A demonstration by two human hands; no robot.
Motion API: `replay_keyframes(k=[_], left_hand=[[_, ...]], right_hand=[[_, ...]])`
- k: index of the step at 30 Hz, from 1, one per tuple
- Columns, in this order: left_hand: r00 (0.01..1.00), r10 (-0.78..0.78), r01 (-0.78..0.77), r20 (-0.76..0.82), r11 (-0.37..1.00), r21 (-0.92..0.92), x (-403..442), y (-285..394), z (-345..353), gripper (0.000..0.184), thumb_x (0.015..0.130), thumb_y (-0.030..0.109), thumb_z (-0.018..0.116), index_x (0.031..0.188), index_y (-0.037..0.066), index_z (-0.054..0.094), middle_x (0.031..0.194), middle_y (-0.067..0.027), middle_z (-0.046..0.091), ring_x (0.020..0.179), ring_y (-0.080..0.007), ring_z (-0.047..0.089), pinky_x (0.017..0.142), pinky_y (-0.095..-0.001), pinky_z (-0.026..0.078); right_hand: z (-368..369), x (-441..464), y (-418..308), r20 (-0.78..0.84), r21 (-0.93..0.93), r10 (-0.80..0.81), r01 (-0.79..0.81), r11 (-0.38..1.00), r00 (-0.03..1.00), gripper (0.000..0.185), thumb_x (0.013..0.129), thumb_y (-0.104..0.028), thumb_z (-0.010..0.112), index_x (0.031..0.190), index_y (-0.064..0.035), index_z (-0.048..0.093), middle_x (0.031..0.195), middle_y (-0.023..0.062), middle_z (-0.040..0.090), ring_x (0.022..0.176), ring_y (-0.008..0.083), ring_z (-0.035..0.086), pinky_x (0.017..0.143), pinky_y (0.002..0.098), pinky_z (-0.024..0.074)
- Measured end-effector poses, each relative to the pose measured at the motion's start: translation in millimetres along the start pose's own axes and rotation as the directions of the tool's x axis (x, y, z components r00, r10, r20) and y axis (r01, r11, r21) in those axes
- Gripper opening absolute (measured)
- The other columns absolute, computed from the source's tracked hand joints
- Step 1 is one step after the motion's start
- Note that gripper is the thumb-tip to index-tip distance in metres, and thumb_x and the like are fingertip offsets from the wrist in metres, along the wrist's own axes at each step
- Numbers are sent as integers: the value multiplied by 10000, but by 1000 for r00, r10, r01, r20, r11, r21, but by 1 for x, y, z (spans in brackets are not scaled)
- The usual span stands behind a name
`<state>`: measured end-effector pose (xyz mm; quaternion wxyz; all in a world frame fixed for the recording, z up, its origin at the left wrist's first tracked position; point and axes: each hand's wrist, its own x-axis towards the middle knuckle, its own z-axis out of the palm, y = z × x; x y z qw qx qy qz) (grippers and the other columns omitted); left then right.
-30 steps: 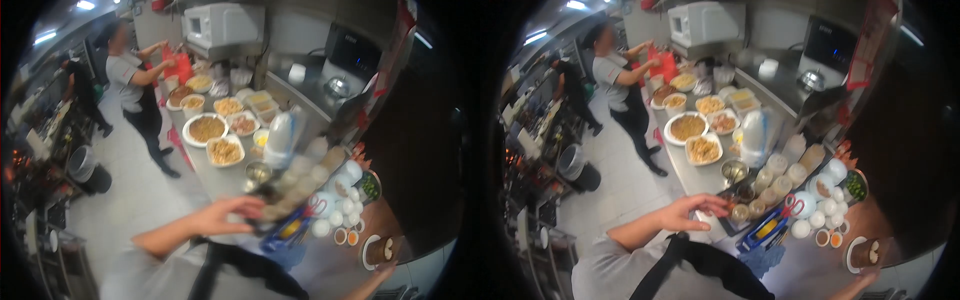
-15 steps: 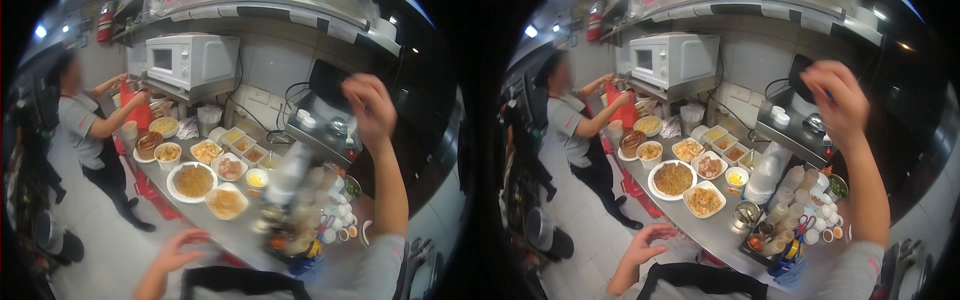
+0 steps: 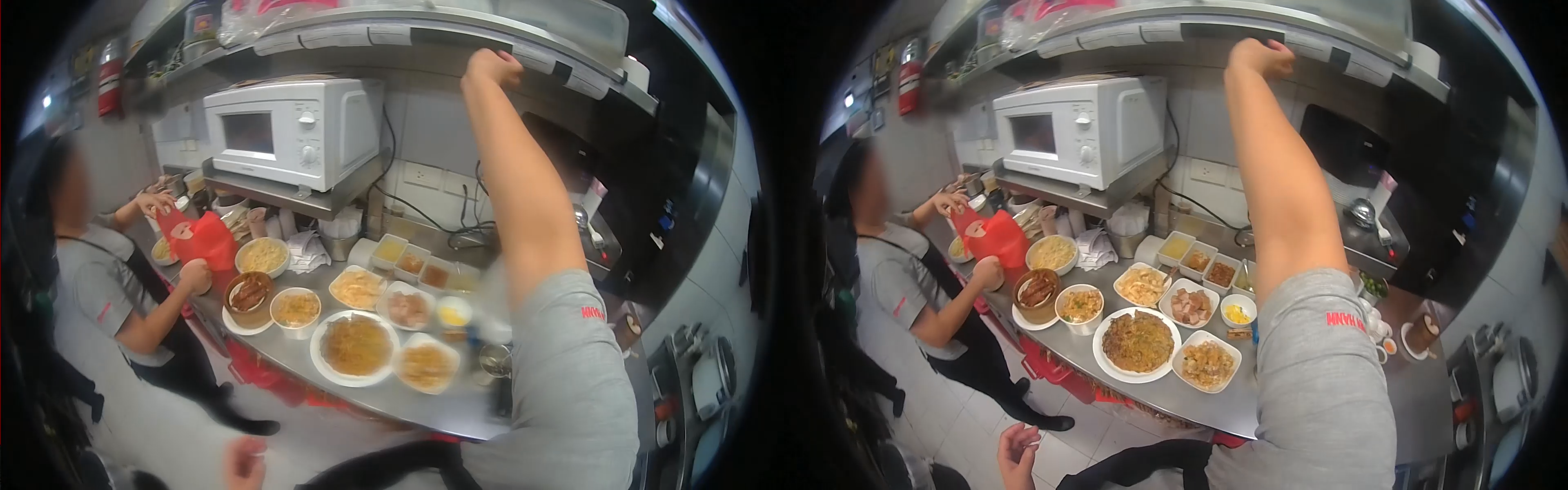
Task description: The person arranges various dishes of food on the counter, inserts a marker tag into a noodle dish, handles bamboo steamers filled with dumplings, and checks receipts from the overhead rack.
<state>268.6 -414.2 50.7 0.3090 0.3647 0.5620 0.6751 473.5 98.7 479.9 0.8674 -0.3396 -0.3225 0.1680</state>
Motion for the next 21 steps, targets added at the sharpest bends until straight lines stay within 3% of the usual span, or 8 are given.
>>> replay_keyframes(k=[2,5,8,10,12,14,16,21], left_hand=[[1000,9,-9,11,1000,3,13,-2,-9,386,863,36,533,1234,-11,437,1124,-155,563,1037,-217,544,898,-320,418],[998,24,-22,62,999,-26,32,-4,-10,411,856,26,539,1250,-6,426,1168,-161,545,1059,-217,537,935,-323,400],[992,41,-45,118,998,32,53,-4,6,541,771,193,664,1214,0,420,1095,-143,576,1009,-206,547,888,-315,407],[982,50,-48,184,999,-17,62,-1,25,500,737,102,616,1196,3,444,1081,-115,580,1048,-213,542,912,-324,395],[967,-41,56,251,997,-53,71,-6,44,480,768,90,610,1205,-4,435,1100,-128,570,1060,-225,536,940,-332,385],[933,-26,66,359,993,-99,77,-23,67,419,830,79,572,1210,-8,419,1101,-147,574,1016,-204,551,880,-302,415],[872,-158,204,464,978,-51,81,-37,90,354,830,1,538,1174,-9,454,1095,-144,580,1009,-196,558,882,-301,419],[724,-203,31,659,964,264,84,-115,143,151,828,42,587,973,10,567,1001,-84,613,918,-148,587,790,-270,464]], right_hand=[[-10,32,18,-226,39,-93,104,994,970,389,662,-5,617,1013,-21,451,1098,171,428,1037,307,472,862,361,422],[-36,55,22,-244,-118,-467,452,884,850,488,637,-28,665,1044,-21,395,1086,179,442,1009,310,486,856,357,415],[-65,73,26,64,169,-506,490,855,860,568,640,-42,728,1080,-35,369,937,129,542,803,224,550,758,309,459],[-90,73,34,227,295,-663,599,745,713,469,699,24,681,1071,-18,399,919,104,586,819,181,566,755,289,460],[-146,39,43,536,530,-570,277,801,623,370,750,59,623,1082,23,463,1002,96,578,898,162,559,785,266,449],[-229,-51,30,719,393,-331,34,919,611,328,785,65,563,1109,50,517,1025,88,574,940,158,540,806,248,432],[-316,-114,33,825,100,-116,60,993,554,332,778,46,556,1109,67,548,1033,98,570,966,153,522,819,231,411],[-506,-234,119,673,-437,439,-159,885,596,234,788,31,562,1001,-19,645,917,20,575,734,72,496,685,211,408]])
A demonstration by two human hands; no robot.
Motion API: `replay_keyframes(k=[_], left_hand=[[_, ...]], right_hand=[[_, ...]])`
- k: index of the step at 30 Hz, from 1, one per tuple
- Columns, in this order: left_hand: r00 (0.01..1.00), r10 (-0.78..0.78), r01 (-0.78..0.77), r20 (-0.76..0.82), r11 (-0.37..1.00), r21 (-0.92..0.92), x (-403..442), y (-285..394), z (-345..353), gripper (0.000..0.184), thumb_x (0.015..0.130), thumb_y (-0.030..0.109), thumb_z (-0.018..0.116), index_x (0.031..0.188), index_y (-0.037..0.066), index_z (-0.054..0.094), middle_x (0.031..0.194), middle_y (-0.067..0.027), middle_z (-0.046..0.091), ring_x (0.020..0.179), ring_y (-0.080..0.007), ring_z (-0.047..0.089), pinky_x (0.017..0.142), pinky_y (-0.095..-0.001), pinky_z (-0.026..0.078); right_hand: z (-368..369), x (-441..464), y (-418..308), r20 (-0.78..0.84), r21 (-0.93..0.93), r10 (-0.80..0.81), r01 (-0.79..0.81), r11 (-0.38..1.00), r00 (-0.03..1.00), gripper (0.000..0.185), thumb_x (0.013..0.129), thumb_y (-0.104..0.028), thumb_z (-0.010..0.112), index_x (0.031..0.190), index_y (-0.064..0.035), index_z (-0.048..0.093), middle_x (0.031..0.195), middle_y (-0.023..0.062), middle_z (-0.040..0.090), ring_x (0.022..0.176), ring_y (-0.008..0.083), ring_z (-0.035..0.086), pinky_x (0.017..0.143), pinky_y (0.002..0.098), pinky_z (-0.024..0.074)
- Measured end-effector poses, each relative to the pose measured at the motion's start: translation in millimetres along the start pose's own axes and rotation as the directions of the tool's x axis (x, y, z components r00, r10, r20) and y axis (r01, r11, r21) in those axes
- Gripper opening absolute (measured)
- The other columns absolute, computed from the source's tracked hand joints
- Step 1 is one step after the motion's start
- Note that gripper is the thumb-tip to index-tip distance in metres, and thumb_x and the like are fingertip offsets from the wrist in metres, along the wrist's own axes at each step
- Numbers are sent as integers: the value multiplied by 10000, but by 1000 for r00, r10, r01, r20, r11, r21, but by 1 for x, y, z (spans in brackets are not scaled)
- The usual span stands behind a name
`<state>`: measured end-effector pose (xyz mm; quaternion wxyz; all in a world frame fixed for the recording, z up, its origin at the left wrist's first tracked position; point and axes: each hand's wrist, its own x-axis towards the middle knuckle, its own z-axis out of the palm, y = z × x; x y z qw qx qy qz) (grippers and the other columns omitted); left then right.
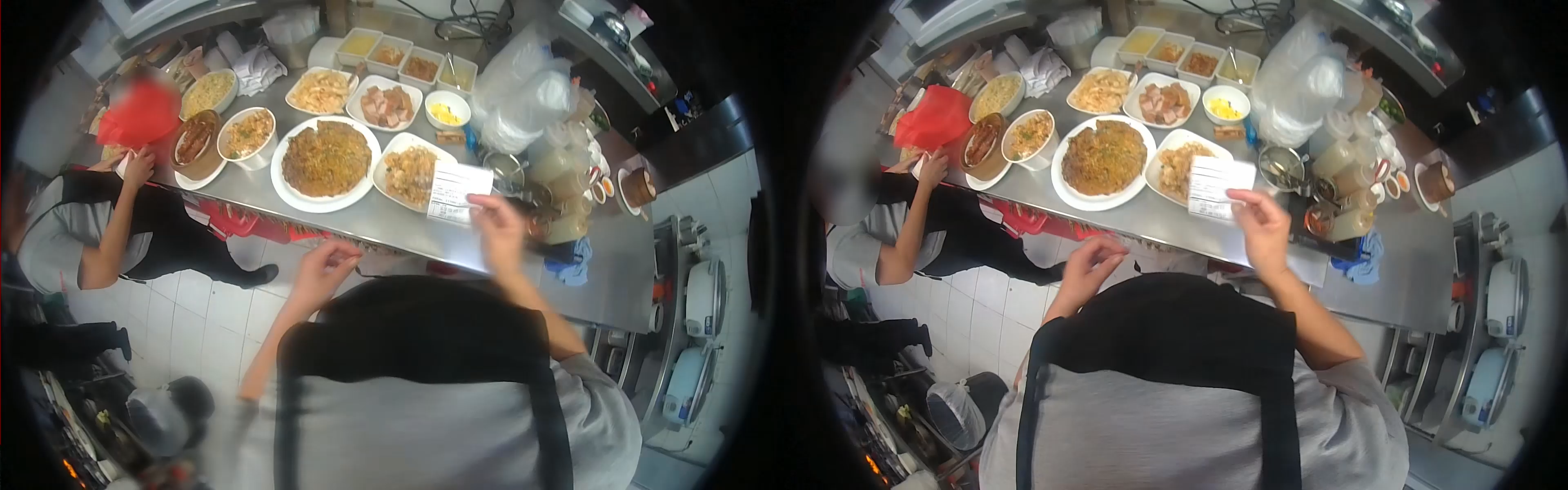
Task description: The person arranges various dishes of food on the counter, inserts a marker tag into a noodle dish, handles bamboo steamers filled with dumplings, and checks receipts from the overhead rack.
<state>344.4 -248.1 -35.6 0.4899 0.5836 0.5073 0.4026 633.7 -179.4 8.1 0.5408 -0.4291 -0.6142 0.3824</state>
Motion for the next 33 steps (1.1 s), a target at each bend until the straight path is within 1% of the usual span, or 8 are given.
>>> replay_keyframes(k=[1,4,8,20,23,27,29,33], left_hand=[[998,28,-33,49,993,115,12,-8,13,113,831,67,595,934,21,584,972,-60,620,889,-135,591,753,-259,472],[961,241,-271,133,918,290,48,-19,63,96,790,96,626,876,60,604,840,-65,592,786,-206,586,666,-300,468],[845,526,-497,94,708,501,82,-31,116,134,720,96,648,846,80,605,802,-91,555,799,-295,536,687,-384,449],[914,363,-378,180,605,701,90,-32,131,185,695,147,638,878,165,618,852,-52,519,879,-253,496,707,-403,417],[942,276,-298,193,419,858,85,-19,115,276,692,226,659,943,129,596,919,-88,524,913,-272,493,742,-421,412],[926,369,-261,79,475,840,55,-41,55,433,665,268,705,1007,56,544,977,-141,520,958,-324,488,805,-455,399],[925,376,-264,60,520,812,26,-41,29,431,706,231,680,1049,17,529,1029,-179,521,971,-367,482,850,-460,391],[951,257,-48,-174,675,736,-23,-59,1,317,681,223,696,947,83,596,980,-150,568,964,-348,505,845,-445,407]], right_hand=[[0,-23,41,-100,108,133,-122,987,986,245,790,28,563,1016,-26,638,929,22,569,711,66,487,669,213,410],[-8,-53,102,-170,-137,282,-306,942,944,293,767,12,578,1052,-44,623,948,46,565,666,72,483,632,215,419],[-13,-59,115,-135,-300,253,-283,911,958,349,722,-6,592,1065,-63,620,979,85,566,623,108,496,613,235,437],[-13,-55,108,-130,-303,279,-306,902,951,353,702,19,591,1042,-64,634,1000,77,568,578,94,478,596,229,438],[-14,-55,108,-126,-297,298,-322,899,946,357,713,17,576,1056,-68,627,1014,100,569,640,150,532,639,238,447],[-26,-46,85,-48,-633,-85,36,773,995,400,700,35,551,1079,-82,609,1018,167,584,859,306,594,761,319,478],[-34,-10,23,63,-574,-217,213,791,974,411,675,48,556,1054,-99,621,976,161,596,872,308,597,770,360,488],[-61,132,-101,363,-591,-703,735,334,611,365,662,60,562,961,-133,641,926,125,602,837,305,599,724,374,503]])
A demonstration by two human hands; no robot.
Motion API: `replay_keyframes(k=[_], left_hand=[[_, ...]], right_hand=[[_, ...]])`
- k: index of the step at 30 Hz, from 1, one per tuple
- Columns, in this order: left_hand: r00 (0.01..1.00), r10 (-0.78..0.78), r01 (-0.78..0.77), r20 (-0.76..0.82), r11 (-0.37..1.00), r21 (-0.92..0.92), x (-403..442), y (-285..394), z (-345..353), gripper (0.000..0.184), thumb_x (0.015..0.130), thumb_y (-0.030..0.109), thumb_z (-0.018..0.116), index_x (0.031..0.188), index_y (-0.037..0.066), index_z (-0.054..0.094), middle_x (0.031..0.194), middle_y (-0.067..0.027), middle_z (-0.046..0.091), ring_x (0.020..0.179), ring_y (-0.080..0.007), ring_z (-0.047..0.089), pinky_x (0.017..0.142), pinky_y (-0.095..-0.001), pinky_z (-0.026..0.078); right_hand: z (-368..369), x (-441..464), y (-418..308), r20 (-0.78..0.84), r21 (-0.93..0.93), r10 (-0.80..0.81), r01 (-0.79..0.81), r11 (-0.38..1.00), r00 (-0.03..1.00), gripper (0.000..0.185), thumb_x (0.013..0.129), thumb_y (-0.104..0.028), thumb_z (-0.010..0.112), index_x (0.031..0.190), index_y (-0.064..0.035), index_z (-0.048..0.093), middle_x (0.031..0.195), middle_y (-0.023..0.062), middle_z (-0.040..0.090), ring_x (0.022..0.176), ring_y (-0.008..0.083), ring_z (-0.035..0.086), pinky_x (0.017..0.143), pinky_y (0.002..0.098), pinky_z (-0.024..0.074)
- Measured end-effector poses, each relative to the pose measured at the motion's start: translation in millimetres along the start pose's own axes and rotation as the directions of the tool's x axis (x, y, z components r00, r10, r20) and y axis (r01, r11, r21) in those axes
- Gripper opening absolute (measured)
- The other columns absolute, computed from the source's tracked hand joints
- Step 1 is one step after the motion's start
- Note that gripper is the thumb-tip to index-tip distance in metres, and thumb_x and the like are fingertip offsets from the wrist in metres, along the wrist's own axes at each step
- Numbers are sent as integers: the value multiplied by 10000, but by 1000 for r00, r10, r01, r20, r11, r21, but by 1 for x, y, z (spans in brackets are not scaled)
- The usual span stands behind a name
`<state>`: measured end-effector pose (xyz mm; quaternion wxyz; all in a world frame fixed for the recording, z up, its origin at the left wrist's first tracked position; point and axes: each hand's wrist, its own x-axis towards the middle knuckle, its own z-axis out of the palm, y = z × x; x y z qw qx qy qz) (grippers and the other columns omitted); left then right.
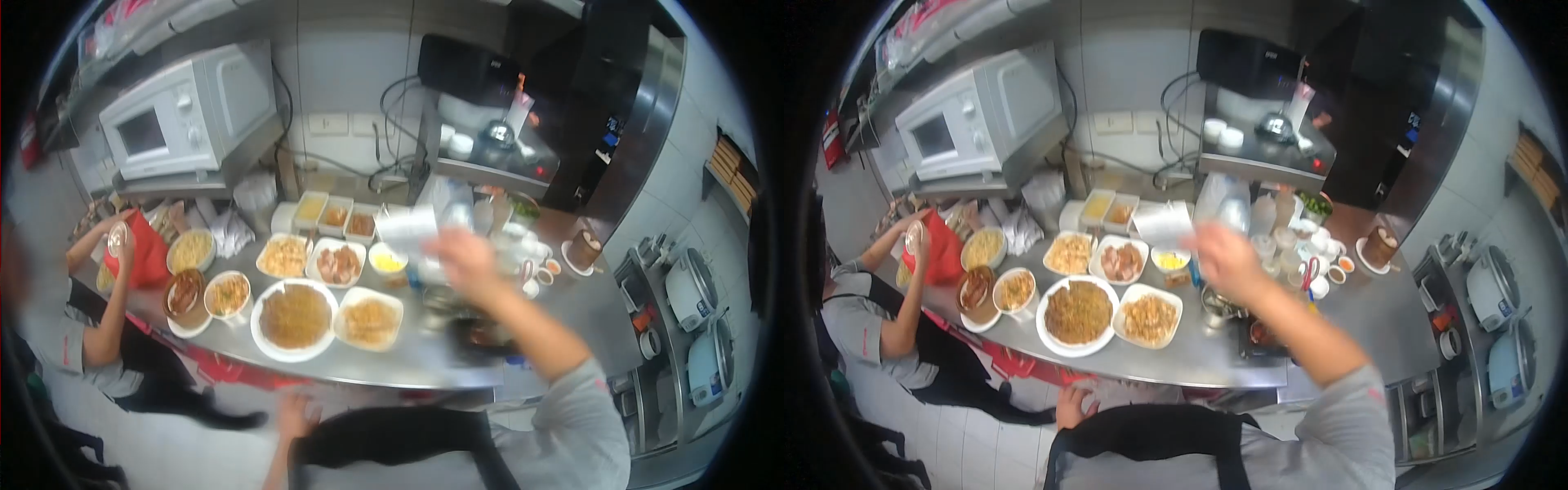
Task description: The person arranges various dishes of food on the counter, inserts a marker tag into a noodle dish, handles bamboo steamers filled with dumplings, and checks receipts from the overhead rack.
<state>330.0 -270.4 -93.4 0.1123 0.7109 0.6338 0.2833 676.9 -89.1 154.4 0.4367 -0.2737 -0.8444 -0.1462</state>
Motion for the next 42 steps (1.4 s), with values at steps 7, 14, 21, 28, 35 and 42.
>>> replay_keyframes(k=[7,14,21,28,35,42], left_hand=[[943,-92,107,-320,994,31,-41,-20,-21,246,602,119,703,825,83,605,754,-95,549,769,-296,522,681,-379,418],[923,-196,193,-332,980,-44,-63,-22,-36,258,621,155,682,849,69,597,791,-98,570,780,-296,523,716,-384,409],[921,-230,233,-314,972,-28,-61,-23,-42,289,630,174,680,889,70,600,810,-106,572,812,-306,530,777,-395,398],[952,-194,195,-237,981,-19,-49,-3,-50,303,666,174,692,937,70,605,913,-134,582,912,-325,527,834,-405,408],[932,-260,238,-252,964,-116,-51,4,-51,297,672,180,700,937,77,615,918,-130,593,914,-325,530,818,-404,416],[913,-273,232,-303,959,-165,-76,-7,-26,301,654,223,714,911,95,628,875,-109,612,885,-309,557,807,-384,431]], right_hand=[[-57,302,70,-593,66,-26,81,995,805,183,788,-39,522,898,-77,664,871,105,653,793,193,628,744,278,485],[-33,340,127,-691,151,330,-318,936,643,197,744,-67,545,892,-94,672,905,116,638,850,229,605,792,316,467],[-50,354,131,-846,-76,3,-126,989,534,196,773,1,493,889,-33,647,820,156,591,761,301,574,727,356,456],[-59,341,75,-747,-329,-292,49,943,597,130,721,-81,632,839,-110,676,893,88,563,892,241,528,792,347,432],[24,409,40,74,329,153,-169,929,985,267,732,-161,662,998,-142,667,979,83,637,889,179,599,787,304,472],[94,485,42,-1,449,329,-294,844,944,472,711,-269,714,1158,-180,592,1030,96,623,945,205,582,820,311,455]])
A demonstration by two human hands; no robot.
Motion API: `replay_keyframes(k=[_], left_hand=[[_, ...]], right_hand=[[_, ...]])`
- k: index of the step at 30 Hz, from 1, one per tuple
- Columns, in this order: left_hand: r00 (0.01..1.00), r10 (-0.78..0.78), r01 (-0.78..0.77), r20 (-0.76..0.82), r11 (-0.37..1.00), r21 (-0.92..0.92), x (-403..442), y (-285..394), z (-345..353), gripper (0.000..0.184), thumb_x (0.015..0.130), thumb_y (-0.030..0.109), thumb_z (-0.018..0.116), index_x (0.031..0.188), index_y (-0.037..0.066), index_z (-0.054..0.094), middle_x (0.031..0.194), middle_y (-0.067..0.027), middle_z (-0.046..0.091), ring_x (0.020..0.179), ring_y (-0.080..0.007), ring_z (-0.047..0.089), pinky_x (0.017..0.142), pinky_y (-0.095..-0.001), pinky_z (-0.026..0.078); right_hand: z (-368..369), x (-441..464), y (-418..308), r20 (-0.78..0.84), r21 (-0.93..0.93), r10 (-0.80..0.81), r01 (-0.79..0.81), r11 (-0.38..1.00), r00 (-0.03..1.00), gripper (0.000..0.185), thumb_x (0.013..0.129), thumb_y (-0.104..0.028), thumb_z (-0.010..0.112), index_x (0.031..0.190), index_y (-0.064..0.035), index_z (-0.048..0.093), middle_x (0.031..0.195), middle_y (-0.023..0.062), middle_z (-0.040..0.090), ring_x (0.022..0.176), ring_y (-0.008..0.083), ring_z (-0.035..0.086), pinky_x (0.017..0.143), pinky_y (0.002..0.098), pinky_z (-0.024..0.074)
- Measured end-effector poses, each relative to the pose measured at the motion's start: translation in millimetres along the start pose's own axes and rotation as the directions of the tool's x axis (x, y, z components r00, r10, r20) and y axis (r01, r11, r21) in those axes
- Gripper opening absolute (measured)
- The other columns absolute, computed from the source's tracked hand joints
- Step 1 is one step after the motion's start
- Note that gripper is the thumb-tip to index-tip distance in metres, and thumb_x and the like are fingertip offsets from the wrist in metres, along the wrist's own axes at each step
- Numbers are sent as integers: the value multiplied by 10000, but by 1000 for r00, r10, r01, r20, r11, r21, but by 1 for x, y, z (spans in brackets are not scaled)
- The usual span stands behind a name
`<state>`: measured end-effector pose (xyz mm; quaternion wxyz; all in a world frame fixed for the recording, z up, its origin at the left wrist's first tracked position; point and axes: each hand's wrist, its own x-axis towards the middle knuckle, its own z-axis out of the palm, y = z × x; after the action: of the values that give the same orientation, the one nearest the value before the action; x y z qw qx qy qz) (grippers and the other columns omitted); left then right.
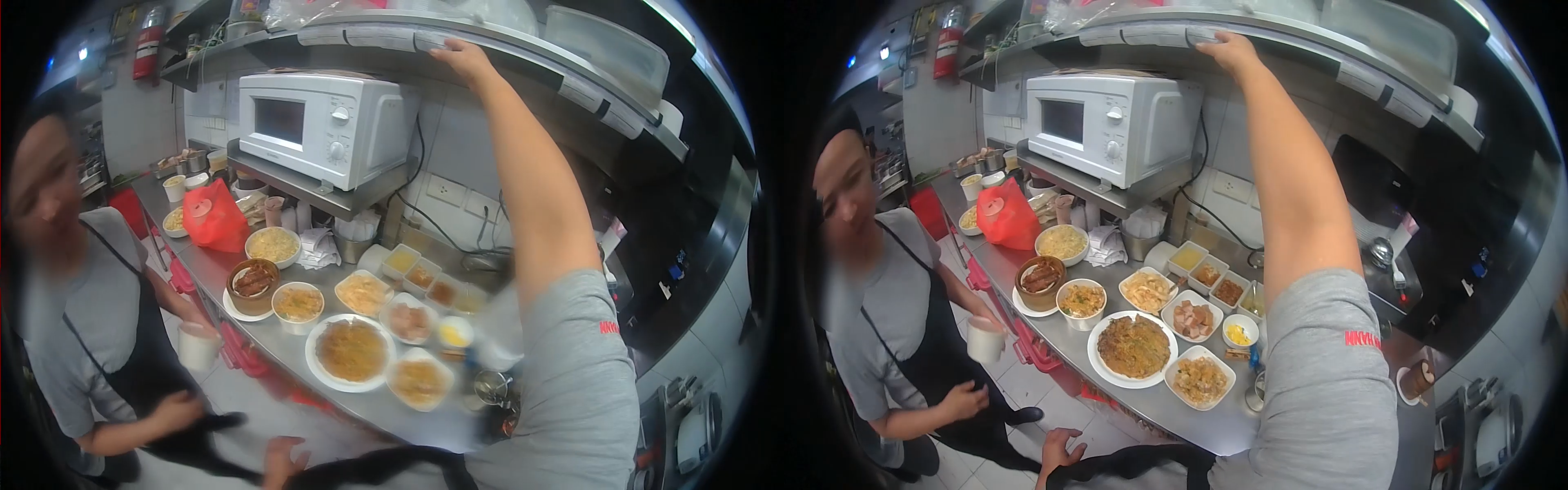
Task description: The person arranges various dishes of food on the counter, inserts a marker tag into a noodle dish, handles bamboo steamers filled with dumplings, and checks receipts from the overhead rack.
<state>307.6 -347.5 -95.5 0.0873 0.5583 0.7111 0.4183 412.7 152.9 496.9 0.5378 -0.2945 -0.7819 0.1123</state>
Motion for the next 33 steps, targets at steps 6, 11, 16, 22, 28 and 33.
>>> replay_keyframes(k=[6,11,16,22,28,33], left_hand=[[994,-51,59,97,995,-82,19,30,-2,285,693,215,696,933,83,622,925,-119,611,901,-298,572,825,-377,442],[993,114,-106,31,976,-191,57,58,8,318,662,91,706,957,48,594,875,-125,599,849,-301,576,746,-357,461],[981,178,-166,72,974,-152,82,81,4,311,675,88,701,962,44,591,885,-123,595,849,-298,578,747,-359,462],[965,257,-252,53,964,-90,100,81,7,309,679,104,707,957,40,589,867,-114,590,846,-292,575,748,-364,457],[965,249,-244,84,968,-60,105,95,7,304,686,91,696,963,33,584,851,-121,585,840,-294,574,738,-365,457],[983,164,-161,82,986,-39,86,103,17,336,662,70,697,976,37,582,866,-128,589,821,-288,576,739,-361,460]], right_hand=[[-52,-52,3,-335,-220,-193,123,968,922,363,681,-142,679,1043,-128,650,1016,80,629,846,198,621,819,320,471],[-120,-87,34,-494,-277,-273,148,949,826,372,702,-126,662,1073,-138,647,1011,87,641,846,175,622,798,301,475],[-158,-82,36,-456,-448,-331,108,888,826,370,697,-138,654,1067,-136,651,1012,113,634,848,199,617,803,318,473],[-144,-80,31,-419,-464,-372,157,872,828,334,680,-85,618,1011,-104,662,1015,142,596,961,294,569,869,350,444],[-136,-81,24,-320,-680,-346,41,732,882,491,748,-198,604,1228,-152,511,1181,179,484,983,321,564,864,380,452],[-128,-129,-25,-130,-782,28,-120,612,991,760,781,-339,616,1414,-229,209,1302,223,374,1093,354,511,902,403,437]])
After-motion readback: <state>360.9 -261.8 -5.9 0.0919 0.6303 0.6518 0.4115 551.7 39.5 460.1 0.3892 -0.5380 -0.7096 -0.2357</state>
